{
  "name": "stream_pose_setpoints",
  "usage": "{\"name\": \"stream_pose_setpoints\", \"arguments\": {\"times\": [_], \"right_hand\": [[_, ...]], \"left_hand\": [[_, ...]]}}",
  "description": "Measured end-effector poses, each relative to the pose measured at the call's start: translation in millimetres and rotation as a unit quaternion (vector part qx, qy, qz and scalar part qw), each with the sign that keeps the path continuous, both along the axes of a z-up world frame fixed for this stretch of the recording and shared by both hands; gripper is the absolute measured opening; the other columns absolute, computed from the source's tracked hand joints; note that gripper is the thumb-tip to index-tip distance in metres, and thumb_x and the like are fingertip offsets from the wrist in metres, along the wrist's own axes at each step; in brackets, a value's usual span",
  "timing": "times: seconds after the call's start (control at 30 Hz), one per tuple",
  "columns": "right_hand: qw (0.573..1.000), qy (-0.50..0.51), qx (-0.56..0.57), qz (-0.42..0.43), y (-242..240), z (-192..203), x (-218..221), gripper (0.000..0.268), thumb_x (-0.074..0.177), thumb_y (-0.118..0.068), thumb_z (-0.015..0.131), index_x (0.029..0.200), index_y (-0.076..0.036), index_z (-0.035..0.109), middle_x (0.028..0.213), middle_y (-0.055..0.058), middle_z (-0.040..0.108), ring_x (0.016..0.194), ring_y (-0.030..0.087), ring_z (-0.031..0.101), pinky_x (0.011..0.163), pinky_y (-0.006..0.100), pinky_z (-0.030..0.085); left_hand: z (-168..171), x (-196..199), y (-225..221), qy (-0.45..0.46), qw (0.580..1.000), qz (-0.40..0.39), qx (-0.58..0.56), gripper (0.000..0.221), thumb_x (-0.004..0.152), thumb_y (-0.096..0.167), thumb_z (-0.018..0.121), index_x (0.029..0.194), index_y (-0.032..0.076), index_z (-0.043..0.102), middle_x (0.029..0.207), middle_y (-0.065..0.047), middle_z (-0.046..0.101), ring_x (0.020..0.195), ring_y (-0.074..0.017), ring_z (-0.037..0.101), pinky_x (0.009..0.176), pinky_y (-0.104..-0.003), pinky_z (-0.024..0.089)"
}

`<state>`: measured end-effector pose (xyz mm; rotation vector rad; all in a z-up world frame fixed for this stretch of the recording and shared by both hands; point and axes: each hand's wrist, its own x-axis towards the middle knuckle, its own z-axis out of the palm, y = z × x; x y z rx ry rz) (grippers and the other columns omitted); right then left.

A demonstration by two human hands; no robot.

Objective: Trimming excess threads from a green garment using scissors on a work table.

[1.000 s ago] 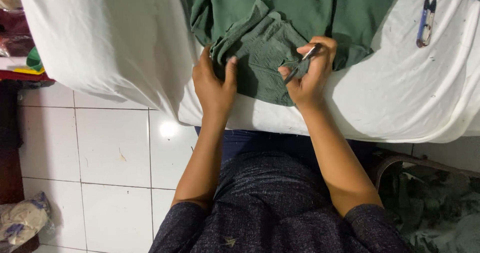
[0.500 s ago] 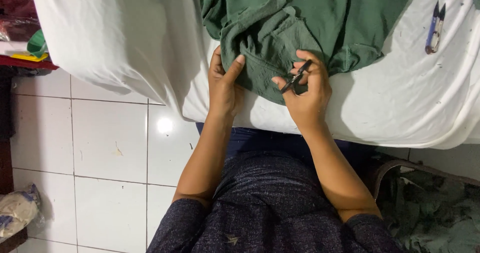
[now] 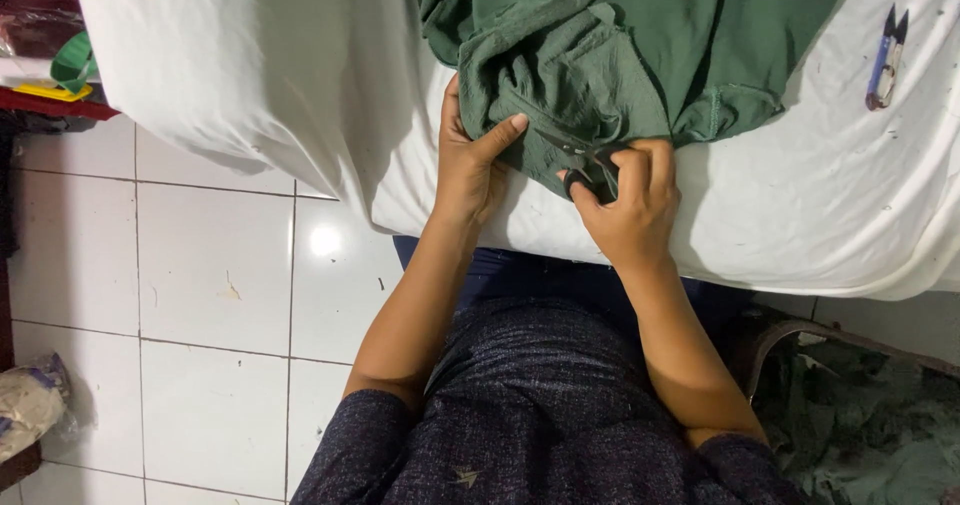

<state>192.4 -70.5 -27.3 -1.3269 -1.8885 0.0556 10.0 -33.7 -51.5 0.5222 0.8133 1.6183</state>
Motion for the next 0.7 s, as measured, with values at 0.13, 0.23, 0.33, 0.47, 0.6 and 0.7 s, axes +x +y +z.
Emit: {"name": "stream_pose_setpoints", "arguments": {"times": [0.13, 0.23, 0.33, 0.47, 0.6, 0.7], "right_hand": [[1.000, -0.014, 0.017, 0.001, 3, -5, 2, 0.044, 0.076, -0.010, 0.092, 0.097, -0.003, 0.054, 0.100, 0.012, 0.051, 0.079, 0.034, 0.063, 0.061, 0.042, 0.053], [1.000, -0.021, 0.020, -0.003, 4, -13, 2, 0.045, 0.074, -0.011, 0.094, 0.097, -0.003, 0.056, 0.101, 0.012, 0.053, 0.080, 0.035, 0.065, 0.062, 0.043, 0.054], [0.999, -0.026, 0.025, -0.002, 5, -18, 4, 0.045, 0.073, -0.011, 0.094, 0.097, -0.003, 0.056, 0.101, 0.012, 0.052, 0.081, 0.035, 0.065, 0.064, 0.044, 0.054], [0.999, -0.028, 0.034, 0.010, 6, -13, 3, 0.043, 0.075, -0.011, 0.093, 0.095, -0.002, 0.057, 0.098, 0.012, 0.052, 0.080, 0.036, 0.066, 0.064, 0.043, 0.054], [0.999, -0.022, 0.042, 0.015, 8, -24, 5, 0.040, 0.077, -0.007, 0.092, 0.093, -0.002, 0.056, 0.095, 0.010, 0.051, 0.077, 0.036, 0.065, 0.064, 0.041, 0.053], [0.999, -0.009, 0.050, 0.008, 7, -29, 6, 0.033, 0.083, -0.008, 0.088, 0.093, -0.002, 0.056, 0.096, 0.010, 0.052, 0.077, 0.034, 0.065, 0.065, 0.038, 0.054]], "left_hand": [[2, 2, 2, -0.022, 1.000, 0.010, 0.007, 0.072, 0.082, -0.009, 0.087, 0.142, 0.012, 0.055, 0.119, -0.014, 0.071, 0.108, -0.0317, 0.072, 0.088, -0.046, 0.062], [4, 2, 0, -0.024, 1.000, 0.013, 0.007, 0.071, 0.081, -0.009, 0.088, 0.141, 0.011, 0.056, 0.117, -0.014, 0.072, 0.108, -0.0317, 0.072, 0.088, -0.046, 0.063], [3, 1, 0, -0.028, 1.000, 0.011, 0.006, 0.070, 0.081, -0.009, 0.087, 0.141, 0.011, 0.057, 0.117, -0.014, 0.073, 0.107, -0.0317, 0.073, 0.087, -0.046, 0.063], [3, 4, 0, -0.024, 1.000, 0.019, 0.005, 0.068, 0.081, -0.009, 0.087, 0.139, 0.011, 0.058, 0.115, -0.013, 0.073, 0.106, -0.0311, 0.073, 0.086, -0.046, 0.063], [4, 4, 0, -0.021, 0.999, 0.024, 0.001, 0.069, 0.080, -0.009, 0.088, 0.139, 0.010, 0.057, 0.113, -0.014, 0.073, 0.103, -0.0316, 0.074, 0.085, -0.047, 0.064], [3, 4, 1, -0.022, 0.999, 0.027, 0.002, 0.069, 0.080, -0.009, 0.088, 0.139, 0.010, 0.058, 0.113, -0.014, 0.073, 0.103, -0.0310, 0.074, 0.084, -0.046, 0.064]]}}
